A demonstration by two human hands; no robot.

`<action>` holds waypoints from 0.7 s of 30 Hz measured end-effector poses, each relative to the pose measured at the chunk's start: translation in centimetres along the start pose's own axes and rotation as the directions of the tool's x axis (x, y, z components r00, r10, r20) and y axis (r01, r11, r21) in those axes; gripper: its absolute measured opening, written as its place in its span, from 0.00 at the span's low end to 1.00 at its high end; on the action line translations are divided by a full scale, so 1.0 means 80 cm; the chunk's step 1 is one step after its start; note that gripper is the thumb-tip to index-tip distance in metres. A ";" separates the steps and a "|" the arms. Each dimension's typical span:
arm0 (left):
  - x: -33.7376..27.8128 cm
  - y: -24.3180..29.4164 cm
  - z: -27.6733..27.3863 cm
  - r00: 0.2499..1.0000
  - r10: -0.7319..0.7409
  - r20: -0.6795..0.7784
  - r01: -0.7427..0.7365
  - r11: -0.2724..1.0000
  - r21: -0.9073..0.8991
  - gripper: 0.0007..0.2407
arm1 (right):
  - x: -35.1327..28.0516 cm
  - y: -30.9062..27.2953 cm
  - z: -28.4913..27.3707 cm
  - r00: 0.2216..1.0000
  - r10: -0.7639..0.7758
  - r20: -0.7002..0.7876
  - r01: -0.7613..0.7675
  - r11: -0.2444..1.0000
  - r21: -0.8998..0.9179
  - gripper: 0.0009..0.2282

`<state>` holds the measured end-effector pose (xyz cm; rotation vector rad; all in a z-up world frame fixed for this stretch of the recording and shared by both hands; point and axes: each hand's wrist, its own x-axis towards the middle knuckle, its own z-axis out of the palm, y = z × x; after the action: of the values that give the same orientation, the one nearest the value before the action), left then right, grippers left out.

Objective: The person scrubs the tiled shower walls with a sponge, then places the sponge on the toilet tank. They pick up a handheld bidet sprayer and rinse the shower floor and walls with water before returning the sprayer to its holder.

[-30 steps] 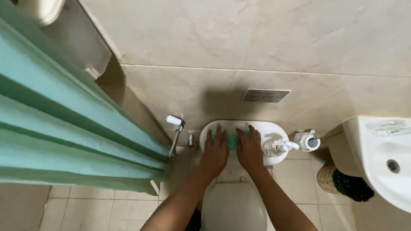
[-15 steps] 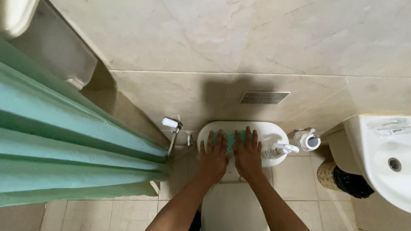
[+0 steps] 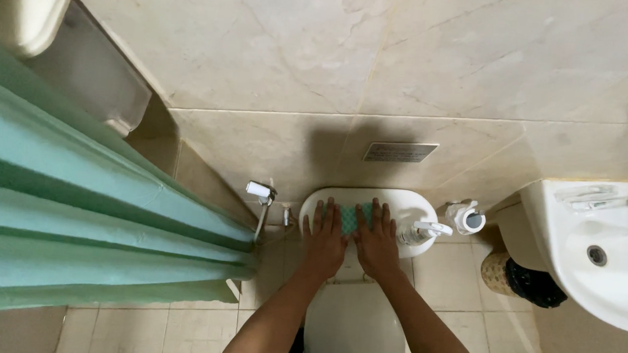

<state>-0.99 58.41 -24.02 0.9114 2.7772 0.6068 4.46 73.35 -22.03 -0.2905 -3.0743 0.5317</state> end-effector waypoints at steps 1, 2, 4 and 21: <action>0.000 -0.001 0.002 1.000 0.001 -0.004 -0.001 1.000 0.001 0.33 | 0.000 0.000 -0.001 1.000 -0.002 -0.003 0.002 1.000 -0.001 0.28; 0.000 -0.002 0.003 1.000 0.004 -0.024 -0.004 1.000 0.004 0.32 | 0.000 0.000 -0.003 1.000 -0.016 0.007 0.016 1.000 -0.021 0.29; 0.001 -0.003 0.005 0.999 0.007 -0.052 -0.007 1.000 0.008 0.32 | 0.002 0.005 -0.002 0.999 -0.034 0.013 0.034 0.998 -0.044 0.29; -0.080 0.040 -0.066 0.980 -0.135 0.145 0.145 0.988 -0.060 0.36 | -0.085 0.011 -0.020 0.983 -0.182 -0.003 0.182 0.981 -0.071 0.30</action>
<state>4.44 55.20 -17.77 0.7086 2.6485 0.5887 11.39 73.44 -20.63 -0.0111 -3.0716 0.4143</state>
